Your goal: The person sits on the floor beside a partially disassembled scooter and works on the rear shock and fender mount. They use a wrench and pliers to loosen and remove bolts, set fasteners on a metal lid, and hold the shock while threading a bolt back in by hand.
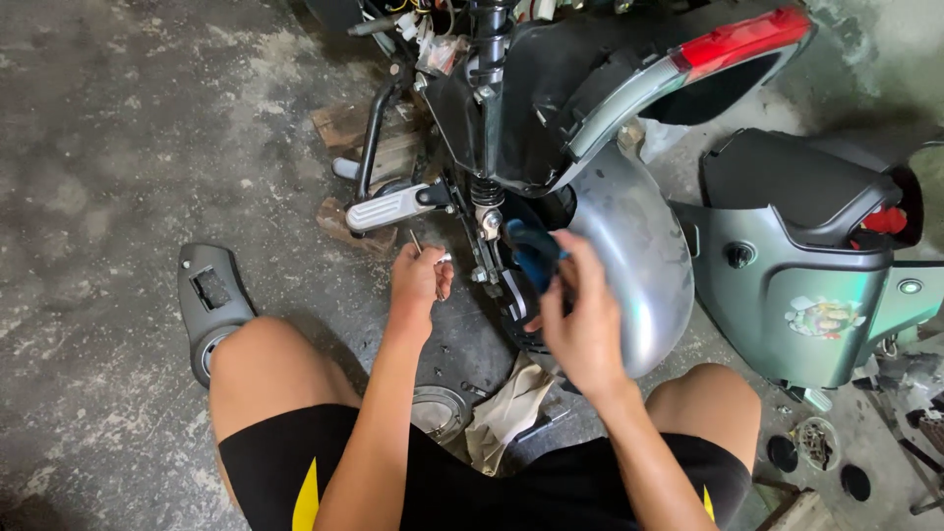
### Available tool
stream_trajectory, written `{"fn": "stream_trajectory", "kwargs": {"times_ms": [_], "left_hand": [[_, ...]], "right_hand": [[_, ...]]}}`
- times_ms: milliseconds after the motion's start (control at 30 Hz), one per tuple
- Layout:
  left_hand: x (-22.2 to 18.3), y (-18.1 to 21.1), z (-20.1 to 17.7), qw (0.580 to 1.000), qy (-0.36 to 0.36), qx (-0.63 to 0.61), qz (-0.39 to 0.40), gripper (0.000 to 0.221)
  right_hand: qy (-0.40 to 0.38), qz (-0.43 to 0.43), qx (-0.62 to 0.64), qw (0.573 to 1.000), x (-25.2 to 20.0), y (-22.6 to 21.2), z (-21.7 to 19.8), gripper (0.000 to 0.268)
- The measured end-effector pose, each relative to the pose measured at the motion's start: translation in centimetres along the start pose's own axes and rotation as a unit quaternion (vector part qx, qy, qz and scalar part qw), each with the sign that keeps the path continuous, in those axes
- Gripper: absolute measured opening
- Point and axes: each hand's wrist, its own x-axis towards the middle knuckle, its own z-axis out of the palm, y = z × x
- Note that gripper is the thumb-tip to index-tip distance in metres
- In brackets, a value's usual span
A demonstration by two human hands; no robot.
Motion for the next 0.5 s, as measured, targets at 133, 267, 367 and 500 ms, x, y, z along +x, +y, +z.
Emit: {"fn": "stream_trajectory", "kwargs": {"times_ms": [133,267,367,500], "left_hand": [[0.4,-0.1,0.0,1.0,0.002,0.008,0.0,0.012],[-0.4,0.5,0.0,1.0,0.003,0.003,0.002,0.012],[0.2,-0.1,-0.3,1.0,0.002,0.001,0.007,0.013],[0.1,0.1,0.2,1.0,-0.005,0.016,0.027,0.012]], "right_hand": [[0.01,-0.014,0.017,1.0,0.0,0.6,0.3,0.059],[0.042,-0.004,0.073,0.996,0.1,0.5,0.1,0.055],[0.047,-0.054,0.088,0.994,0.1,0.0,0.2,0.054],[0.035,-0.102,0.112,0.988,-0.1,0.6,0.5,0.052]]}}
